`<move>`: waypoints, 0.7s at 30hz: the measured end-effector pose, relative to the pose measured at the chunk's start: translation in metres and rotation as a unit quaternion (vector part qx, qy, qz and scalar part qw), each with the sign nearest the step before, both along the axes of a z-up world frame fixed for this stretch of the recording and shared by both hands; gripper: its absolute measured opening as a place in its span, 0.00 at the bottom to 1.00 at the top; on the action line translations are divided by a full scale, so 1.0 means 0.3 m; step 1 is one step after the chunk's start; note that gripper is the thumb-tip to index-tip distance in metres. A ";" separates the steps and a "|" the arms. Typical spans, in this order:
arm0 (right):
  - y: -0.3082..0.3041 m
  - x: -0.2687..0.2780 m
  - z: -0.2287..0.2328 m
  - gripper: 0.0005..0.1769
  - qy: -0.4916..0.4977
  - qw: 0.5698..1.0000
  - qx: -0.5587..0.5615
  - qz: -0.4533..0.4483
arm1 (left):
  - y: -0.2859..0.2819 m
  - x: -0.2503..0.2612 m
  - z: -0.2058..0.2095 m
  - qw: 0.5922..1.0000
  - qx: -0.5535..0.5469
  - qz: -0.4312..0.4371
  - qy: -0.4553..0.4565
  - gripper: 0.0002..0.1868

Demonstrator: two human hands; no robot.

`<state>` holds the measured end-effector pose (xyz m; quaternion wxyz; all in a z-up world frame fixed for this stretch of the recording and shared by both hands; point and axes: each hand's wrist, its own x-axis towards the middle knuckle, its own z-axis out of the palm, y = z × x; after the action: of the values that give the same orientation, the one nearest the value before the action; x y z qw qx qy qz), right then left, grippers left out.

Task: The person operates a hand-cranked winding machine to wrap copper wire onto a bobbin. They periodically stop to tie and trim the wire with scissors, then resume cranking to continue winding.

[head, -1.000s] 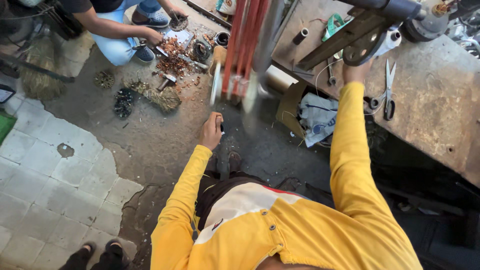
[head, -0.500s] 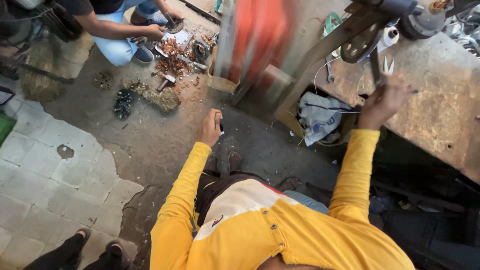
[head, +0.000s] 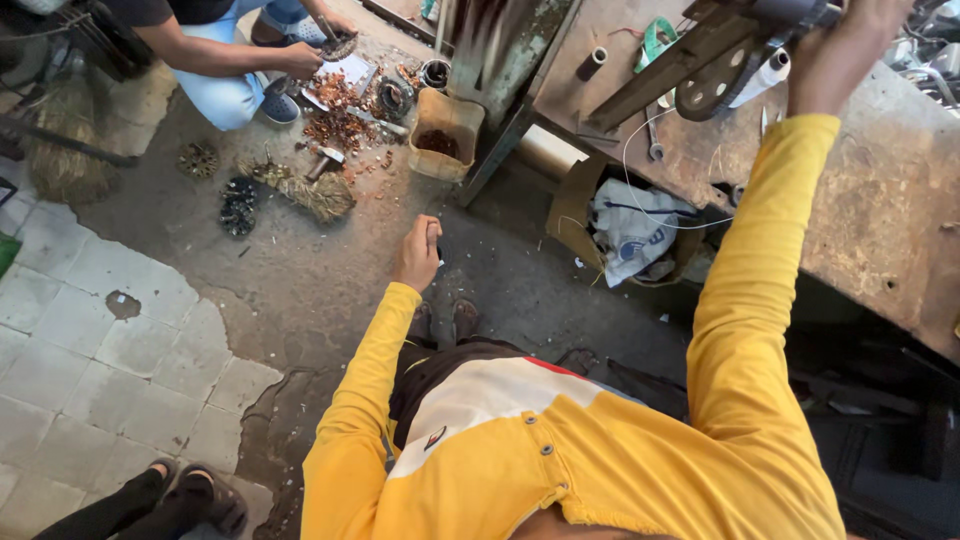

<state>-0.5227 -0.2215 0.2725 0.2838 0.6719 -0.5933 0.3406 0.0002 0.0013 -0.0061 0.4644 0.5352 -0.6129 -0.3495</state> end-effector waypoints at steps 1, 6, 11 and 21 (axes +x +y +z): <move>-0.032 -0.009 -0.038 0.26 -0.001 1.000 -0.012 0.013 | -0.009 0.000 0.001 1.000 0.002 -0.001 0.007 0.15; -0.177 -0.058 -0.219 0.17 -0.297 0.947 0.036 0.113 | -0.010 -0.007 0.020 1.000 0.012 -0.002 0.014 0.15; -0.185 -0.027 -0.368 0.16 -0.635 0.701 0.150 0.286 | -0.008 -0.005 0.039 1.000 0.008 0.008 0.008 0.15; -0.003 0.068 -0.523 0.17 -0.148 0.963 0.224 0.013 | -0.032 -0.009 0.029 0.999 -0.014 0.000 0.041 0.16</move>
<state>-0.5023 -0.2224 0.1155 0.0305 0.6681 -0.6808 0.2986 -0.0024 -0.0082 0.0026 0.4962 0.5143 -0.5983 -0.3625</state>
